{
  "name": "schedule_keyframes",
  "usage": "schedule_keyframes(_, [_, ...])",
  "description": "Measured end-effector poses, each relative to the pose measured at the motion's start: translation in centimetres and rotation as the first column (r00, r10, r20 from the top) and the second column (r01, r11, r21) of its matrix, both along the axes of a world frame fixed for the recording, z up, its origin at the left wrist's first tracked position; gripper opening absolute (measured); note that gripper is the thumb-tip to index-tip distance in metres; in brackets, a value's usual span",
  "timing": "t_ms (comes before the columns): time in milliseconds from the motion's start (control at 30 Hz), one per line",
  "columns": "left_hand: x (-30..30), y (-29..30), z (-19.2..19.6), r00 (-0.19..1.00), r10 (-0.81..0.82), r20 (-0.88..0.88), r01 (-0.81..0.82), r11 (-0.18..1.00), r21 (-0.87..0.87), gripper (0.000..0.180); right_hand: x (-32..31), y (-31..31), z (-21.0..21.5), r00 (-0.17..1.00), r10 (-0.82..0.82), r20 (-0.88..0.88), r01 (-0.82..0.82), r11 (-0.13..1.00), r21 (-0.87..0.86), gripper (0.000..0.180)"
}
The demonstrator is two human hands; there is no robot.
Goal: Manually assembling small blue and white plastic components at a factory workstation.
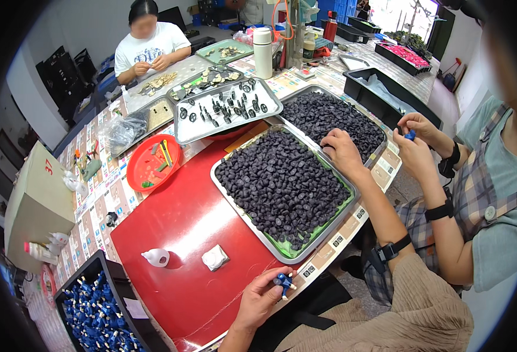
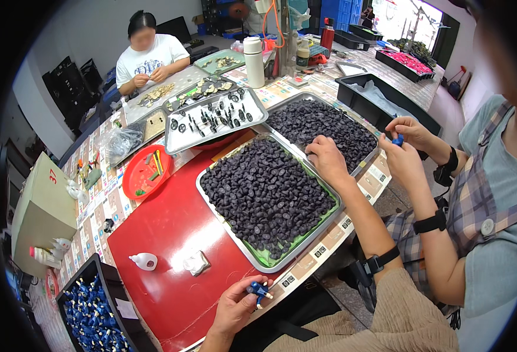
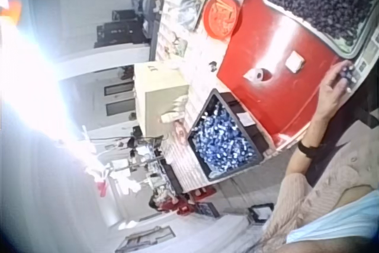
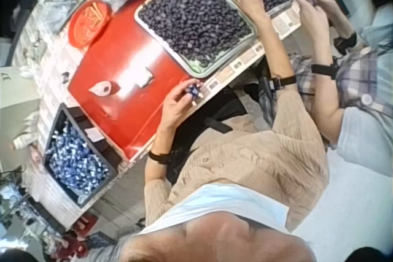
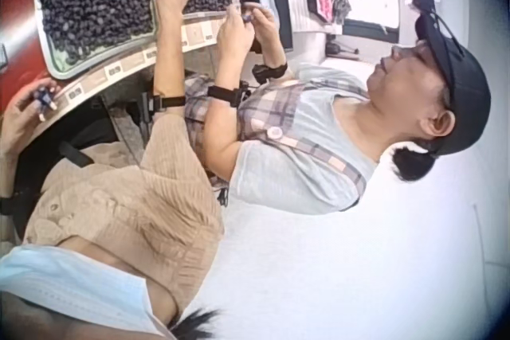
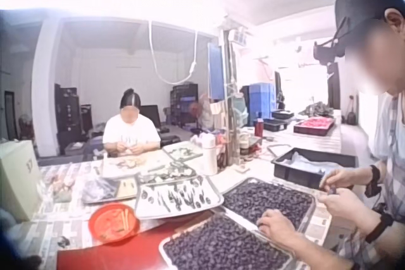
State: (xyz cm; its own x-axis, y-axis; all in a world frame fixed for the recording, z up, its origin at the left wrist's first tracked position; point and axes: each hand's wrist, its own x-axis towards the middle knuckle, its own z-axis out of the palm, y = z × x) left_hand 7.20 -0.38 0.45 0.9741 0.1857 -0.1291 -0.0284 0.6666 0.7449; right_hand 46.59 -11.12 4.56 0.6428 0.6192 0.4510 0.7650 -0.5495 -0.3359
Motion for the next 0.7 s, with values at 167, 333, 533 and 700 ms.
schedule_keyframes(167, [0.1,0.2,-0.3,1.0,-0.002,0.007,0.002,1.0,0.005,0.042,1.0,-0.7,-0.3,0.997,0.021,0.074,-0.028,0.996,0.086,0.016])
schedule_keyframes(333, [0.1,0.4,-0.6,1.0,-0.01,0.008,0.009,0.998,0.061,0.043,0.6,-1.5,-0.9,0.988,-0.031,-0.153,0.09,0.913,0.397,0.006])
schedule_keyframes(533, [0.1,0.3,-0.4,1.0,-0.018,-0.006,0.019,0.999,0.04,0.043,-5.0,-3.1,0.8,0.676,0.488,-0.552,0.121,0.665,0.737,0.016])
schedule_keyframes(700, [0.1,0.4,-0.4,1.0,-0.022,0.009,0.021,0.997,0.07,0.043,-11.2,-3.5,1.5,0.17,0.804,-0.57,0.226,0.531,0.817,0.022])
